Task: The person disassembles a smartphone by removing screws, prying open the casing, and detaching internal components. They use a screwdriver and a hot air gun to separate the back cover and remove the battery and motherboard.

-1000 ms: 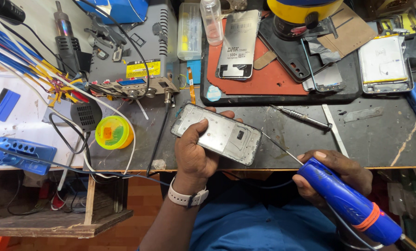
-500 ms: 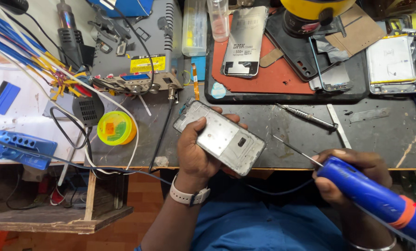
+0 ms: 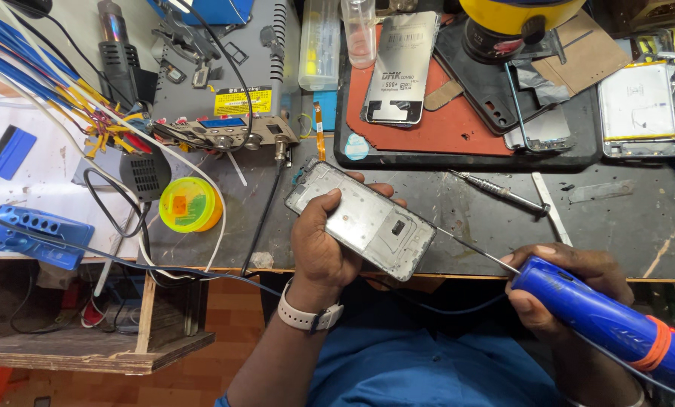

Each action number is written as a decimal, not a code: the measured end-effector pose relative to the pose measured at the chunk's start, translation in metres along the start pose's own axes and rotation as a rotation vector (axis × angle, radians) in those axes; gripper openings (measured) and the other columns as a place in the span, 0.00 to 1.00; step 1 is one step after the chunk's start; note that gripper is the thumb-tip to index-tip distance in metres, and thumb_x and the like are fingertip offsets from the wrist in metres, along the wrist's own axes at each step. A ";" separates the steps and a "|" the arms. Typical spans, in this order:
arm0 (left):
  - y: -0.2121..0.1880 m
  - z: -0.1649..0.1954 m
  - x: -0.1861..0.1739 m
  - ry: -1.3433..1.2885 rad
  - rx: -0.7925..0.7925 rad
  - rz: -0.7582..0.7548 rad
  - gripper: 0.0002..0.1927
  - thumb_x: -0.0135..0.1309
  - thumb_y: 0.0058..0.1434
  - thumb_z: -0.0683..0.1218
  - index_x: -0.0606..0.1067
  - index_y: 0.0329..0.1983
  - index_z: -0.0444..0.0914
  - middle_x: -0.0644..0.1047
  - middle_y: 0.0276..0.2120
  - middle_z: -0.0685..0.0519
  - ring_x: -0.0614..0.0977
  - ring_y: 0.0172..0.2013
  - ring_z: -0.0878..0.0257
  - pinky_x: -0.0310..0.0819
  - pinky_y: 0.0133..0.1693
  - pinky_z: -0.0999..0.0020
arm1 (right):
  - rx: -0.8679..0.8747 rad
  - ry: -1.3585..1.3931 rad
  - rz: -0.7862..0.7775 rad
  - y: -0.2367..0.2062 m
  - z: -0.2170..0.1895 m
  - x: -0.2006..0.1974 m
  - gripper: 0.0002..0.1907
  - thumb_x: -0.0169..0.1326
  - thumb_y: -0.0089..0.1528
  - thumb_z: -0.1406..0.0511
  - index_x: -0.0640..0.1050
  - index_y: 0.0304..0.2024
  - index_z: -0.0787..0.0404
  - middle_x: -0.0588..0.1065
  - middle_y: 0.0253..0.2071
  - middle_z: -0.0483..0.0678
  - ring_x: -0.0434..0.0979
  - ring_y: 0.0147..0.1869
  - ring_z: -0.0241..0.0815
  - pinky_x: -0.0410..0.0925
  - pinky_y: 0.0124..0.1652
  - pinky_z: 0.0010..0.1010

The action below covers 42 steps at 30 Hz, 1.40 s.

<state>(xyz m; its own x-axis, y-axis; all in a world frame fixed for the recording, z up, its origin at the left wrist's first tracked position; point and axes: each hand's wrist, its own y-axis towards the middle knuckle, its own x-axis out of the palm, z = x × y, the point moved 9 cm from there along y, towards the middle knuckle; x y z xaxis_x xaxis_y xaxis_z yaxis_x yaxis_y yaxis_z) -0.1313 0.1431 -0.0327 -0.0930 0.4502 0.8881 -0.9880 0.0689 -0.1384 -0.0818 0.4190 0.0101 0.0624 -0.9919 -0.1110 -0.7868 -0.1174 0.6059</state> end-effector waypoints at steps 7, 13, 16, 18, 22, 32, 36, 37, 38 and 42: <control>0.000 -0.001 0.000 0.013 -0.022 0.043 0.20 0.39 0.66 0.48 0.66 0.57 0.32 0.76 0.49 0.28 0.79 0.52 0.31 0.73 0.55 0.34 | -0.097 -0.063 -0.008 -0.002 0.002 0.000 0.26 0.63 0.61 0.67 0.67 0.57 0.65 0.78 0.42 0.59 0.81 0.33 0.34 0.76 0.33 0.20; 0.000 -0.001 0.001 0.020 -0.020 0.059 0.20 0.39 0.66 0.48 0.66 0.56 0.32 0.76 0.49 0.28 0.78 0.52 0.31 0.72 0.56 0.34 | 0.177 0.110 0.040 -0.013 0.010 -0.005 0.27 0.61 0.59 0.75 0.68 0.59 0.63 0.77 0.44 0.63 0.79 0.29 0.29 0.72 0.27 0.14; 0.000 -0.002 0.001 0.016 -0.031 0.069 0.20 0.39 0.66 0.48 0.66 0.56 0.32 0.76 0.49 0.28 0.78 0.52 0.31 0.73 0.55 0.34 | 0.275 0.168 0.049 -0.014 0.006 -0.004 0.25 0.59 0.61 0.74 0.68 0.60 0.63 0.77 0.47 0.64 0.81 0.33 0.32 0.75 0.29 0.16; 0.000 -0.002 0.000 0.027 -0.034 0.082 0.20 0.39 0.65 0.48 0.66 0.56 0.32 0.76 0.49 0.28 0.78 0.51 0.31 0.73 0.55 0.34 | 0.251 0.118 0.044 -0.010 0.001 -0.001 0.25 0.60 0.61 0.73 0.68 0.59 0.64 0.77 0.47 0.63 0.82 0.34 0.33 0.75 0.31 0.16; 0.001 -0.001 0.000 0.046 -0.032 0.068 0.21 0.39 0.65 0.48 0.66 0.57 0.31 0.76 0.48 0.27 0.78 0.51 0.30 0.73 0.55 0.33 | 0.078 -0.021 -0.018 0.000 -0.009 0.005 0.28 0.64 0.58 0.70 0.67 0.58 0.63 0.77 0.47 0.61 0.82 0.42 0.35 0.75 0.38 0.17; 0.000 -0.004 0.002 -0.007 -0.080 0.008 0.21 0.40 0.65 0.48 0.67 0.57 0.31 0.76 0.48 0.29 0.79 0.51 0.31 0.73 0.55 0.33 | 0.003 0.046 -0.011 -0.005 0.005 0.001 0.28 0.66 0.59 0.68 0.68 0.57 0.63 0.79 0.46 0.59 0.82 0.37 0.33 0.76 0.34 0.19; 0.000 -0.004 0.002 -0.002 -0.087 0.000 0.21 0.41 0.65 0.48 0.67 0.57 0.32 0.77 0.48 0.30 0.79 0.51 0.31 0.73 0.55 0.33 | -0.067 0.010 -0.042 -0.006 0.002 0.002 0.27 0.65 0.60 0.66 0.68 0.57 0.64 0.78 0.47 0.58 0.83 0.41 0.37 0.77 0.38 0.22; -0.001 -0.005 0.002 0.006 -0.087 0.004 0.21 0.41 0.65 0.48 0.67 0.56 0.32 0.77 0.47 0.30 0.79 0.51 0.31 0.73 0.55 0.33 | -0.072 0.019 -0.040 -0.005 0.002 0.002 0.27 0.65 0.60 0.66 0.68 0.57 0.64 0.78 0.47 0.58 0.83 0.39 0.36 0.77 0.38 0.22; -0.001 -0.005 0.002 0.006 -0.086 0.001 0.21 0.41 0.65 0.48 0.67 0.57 0.32 0.77 0.47 0.30 0.79 0.51 0.31 0.73 0.55 0.33 | -0.078 0.028 -0.039 -0.004 0.002 0.002 0.27 0.65 0.60 0.66 0.68 0.57 0.64 0.78 0.47 0.58 0.83 0.38 0.35 0.77 0.38 0.22; -0.002 -0.005 0.002 0.011 -0.084 -0.002 0.21 0.41 0.65 0.48 0.67 0.57 0.31 0.77 0.47 0.30 0.79 0.51 0.32 0.73 0.55 0.34 | -0.101 0.049 -0.038 0.000 0.000 0.003 0.27 0.65 0.60 0.66 0.68 0.56 0.65 0.78 0.46 0.59 0.83 0.36 0.33 0.77 0.36 0.22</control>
<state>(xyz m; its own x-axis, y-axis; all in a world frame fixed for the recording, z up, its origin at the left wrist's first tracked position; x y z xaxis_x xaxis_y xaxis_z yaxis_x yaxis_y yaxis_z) -0.1292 0.1478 -0.0329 -0.0889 0.4596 0.8837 -0.9744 0.1440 -0.1729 -0.0814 0.4159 0.0095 0.1228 -0.9875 -0.0987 -0.7175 -0.1570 0.6786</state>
